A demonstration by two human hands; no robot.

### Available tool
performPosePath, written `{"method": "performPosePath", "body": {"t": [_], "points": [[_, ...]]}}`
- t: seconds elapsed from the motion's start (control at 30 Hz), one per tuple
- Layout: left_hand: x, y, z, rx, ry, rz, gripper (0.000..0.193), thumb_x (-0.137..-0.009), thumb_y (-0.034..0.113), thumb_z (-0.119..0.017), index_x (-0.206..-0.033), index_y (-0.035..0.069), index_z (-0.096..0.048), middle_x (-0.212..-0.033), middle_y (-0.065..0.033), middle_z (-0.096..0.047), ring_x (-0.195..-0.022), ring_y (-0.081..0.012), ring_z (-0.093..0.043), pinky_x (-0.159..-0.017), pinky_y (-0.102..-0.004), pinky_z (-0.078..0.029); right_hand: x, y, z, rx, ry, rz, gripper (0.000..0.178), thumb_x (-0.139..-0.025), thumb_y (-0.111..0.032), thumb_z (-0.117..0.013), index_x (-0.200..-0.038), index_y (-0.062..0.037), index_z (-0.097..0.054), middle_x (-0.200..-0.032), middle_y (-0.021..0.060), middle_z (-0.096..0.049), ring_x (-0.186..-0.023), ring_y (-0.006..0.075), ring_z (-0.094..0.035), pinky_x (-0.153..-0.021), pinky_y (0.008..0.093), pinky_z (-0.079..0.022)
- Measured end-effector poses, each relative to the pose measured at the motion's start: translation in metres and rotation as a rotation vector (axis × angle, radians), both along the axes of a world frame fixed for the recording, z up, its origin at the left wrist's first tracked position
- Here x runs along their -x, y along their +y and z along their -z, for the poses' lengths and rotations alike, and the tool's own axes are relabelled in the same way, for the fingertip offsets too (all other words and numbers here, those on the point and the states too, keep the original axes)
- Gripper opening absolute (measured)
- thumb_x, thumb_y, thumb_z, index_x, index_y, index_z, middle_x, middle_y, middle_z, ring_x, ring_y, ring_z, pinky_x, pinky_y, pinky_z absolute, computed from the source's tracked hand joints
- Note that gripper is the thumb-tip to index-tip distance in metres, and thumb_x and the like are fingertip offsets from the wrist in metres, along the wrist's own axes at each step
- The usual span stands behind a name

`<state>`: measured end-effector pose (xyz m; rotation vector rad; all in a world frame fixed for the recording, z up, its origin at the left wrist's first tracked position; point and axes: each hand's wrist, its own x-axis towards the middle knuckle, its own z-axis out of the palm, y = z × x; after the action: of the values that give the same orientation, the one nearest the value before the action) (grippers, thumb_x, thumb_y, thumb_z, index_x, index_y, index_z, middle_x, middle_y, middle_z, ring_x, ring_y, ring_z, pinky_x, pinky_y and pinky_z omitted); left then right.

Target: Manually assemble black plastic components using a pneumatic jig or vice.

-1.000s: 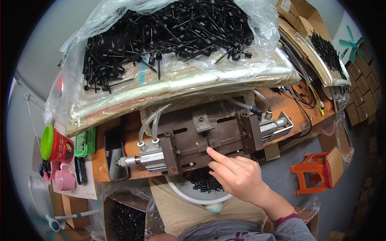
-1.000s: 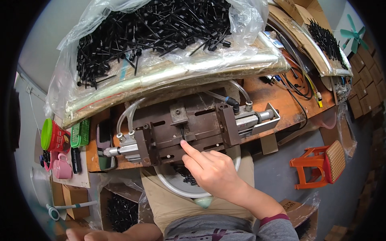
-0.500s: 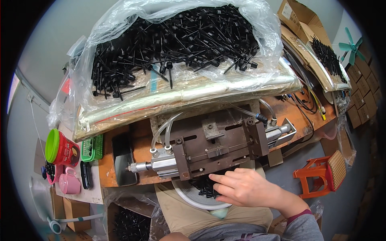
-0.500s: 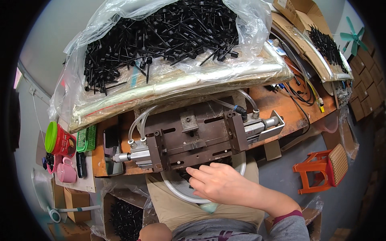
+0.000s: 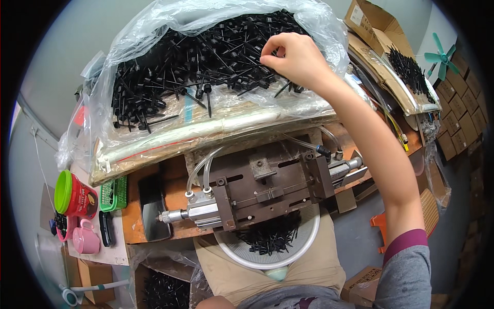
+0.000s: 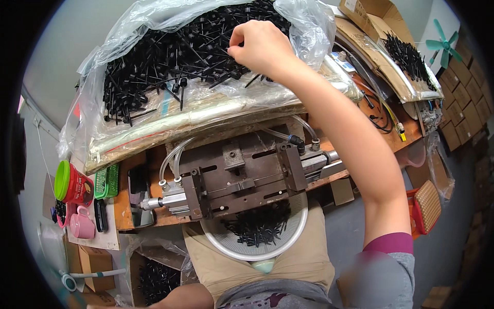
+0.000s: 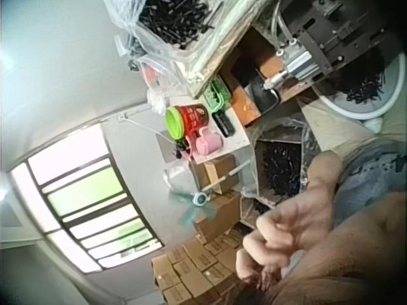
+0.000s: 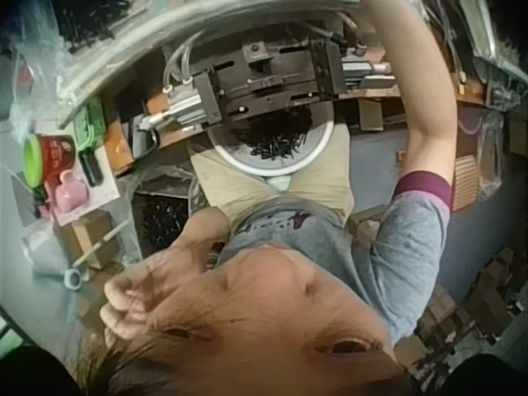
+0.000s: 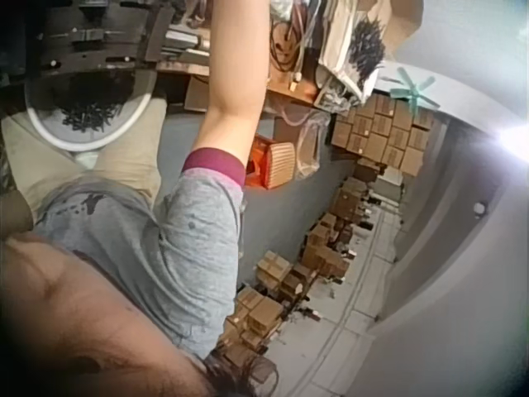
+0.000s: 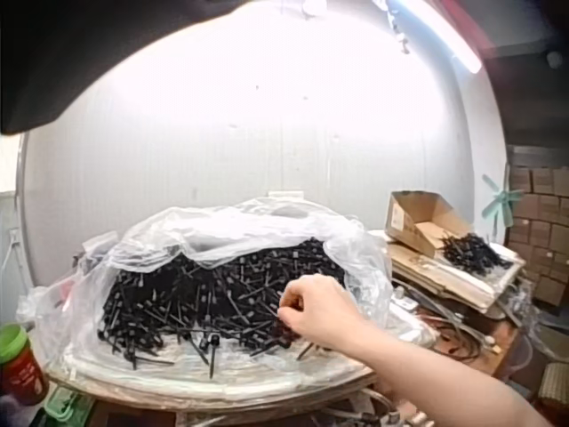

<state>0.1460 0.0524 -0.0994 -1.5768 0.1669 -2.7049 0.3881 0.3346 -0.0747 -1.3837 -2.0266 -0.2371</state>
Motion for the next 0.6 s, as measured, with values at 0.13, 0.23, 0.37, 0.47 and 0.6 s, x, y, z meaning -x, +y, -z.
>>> {"method": "performPosePath", "body": {"t": [0.13, 0.23, 0.37, 0.47, 0.6], "points": [[0.005, 0.003, 0.007, 0.016, 0.013, -0.386, 0.028, -0.096, 0.020, -0.056, -0.117, 0.002, -0.050, -0.097, -0.0016, -0.049, -0.096, -0.0156, -0.051, -0.082, -0.0286, -0.039, 0.000, 0.044, -0.002, 0.246, -0.140, 0.242, 0.047, -0.077, -0.042, -0.079, -0.101, -0.0015, -0.074, -0.101, 0.0153, -0.073, -0.097, 0.0293, -0.070, -0.086, 0.0372, -0.055], [0.012, -0.008, 0.011, -0.198, -0.019, 0.074, 0.025, -0.095, 0.016, -0.057, -0.116, 0.004, -0.051, -0.099, -0.0012, -0.049, -0.097, -0.0143, -0.052, -0.085, -0.0293, -0.041, 0.008, 0.061, 0.002, 0.396, -0.124, 0.212, 0.062, -0.071, -0.048, -0.082, -0.105, 0.0027, -0.072, -0.105, 0.0206, -0.072, -0.102, 0.0317, -0.069, -0.090, 0.0372, -0.055], [0.009, -0.004, 0.014, -0.154, 0.059, 0.093, 0.015, -0.096, 0.007, -0.053, -0.110, 0.004, -0.050, -0.101, -0.0009, -0.047, -0.091, -0.0127, -0.051, -0.079, -0.0251, -0.046, 0.011, 0.060, 0.004, 0.535, 0.077, 0.109, 0.056, -0.063, -0.039, -0.090, -0.096, 0.0023, -0.073, -0.094, 0.0172, -0.072, -0.091, 0.0269, -0.068, -0.084, 0.0362, -0.053], [0.007, -0.004, 0.022, -0.017, -0.007, -0.046, 0.012, -0.096, 0.008, -0.056, -0.107, 0.004, -0.052, -0.096, -0.0001, -0.043, -0.080, -0.0116, -0.048, -0.066, -0.0242, -0.044, 0.015, 0.043, 0.002, 0.547, 0.122, 0.046, 0.041, -0.066, -0.034, -0.088, -0.074, -0.0004, -0.066, -0.073, 0.0088, -0.061, -0.074, 0.0201, -0.058, -0.070, 0.0352, -0.048], [0.005, 0.003, 0.048, 0.255, -0.010, 0.014, 0.024, -0.098, 0.025, -0.058, -0.105, 0.003, -0.051, -0.094, -0.0034, -0.041, -0.075, -0.0175, -0.047, -0.060, -0.0304, -0.041, 0.019, 0.023, -0.010, 0.615, 0.203, -0.025, 0.037, -0.069, -0.025, -0.087, -0.064, -0.0044, -0.057, -0.060, 0.0010, -0.048, -0.056, 0.0119, -0.044, -0.054, 0.0293, -0.037]]}}
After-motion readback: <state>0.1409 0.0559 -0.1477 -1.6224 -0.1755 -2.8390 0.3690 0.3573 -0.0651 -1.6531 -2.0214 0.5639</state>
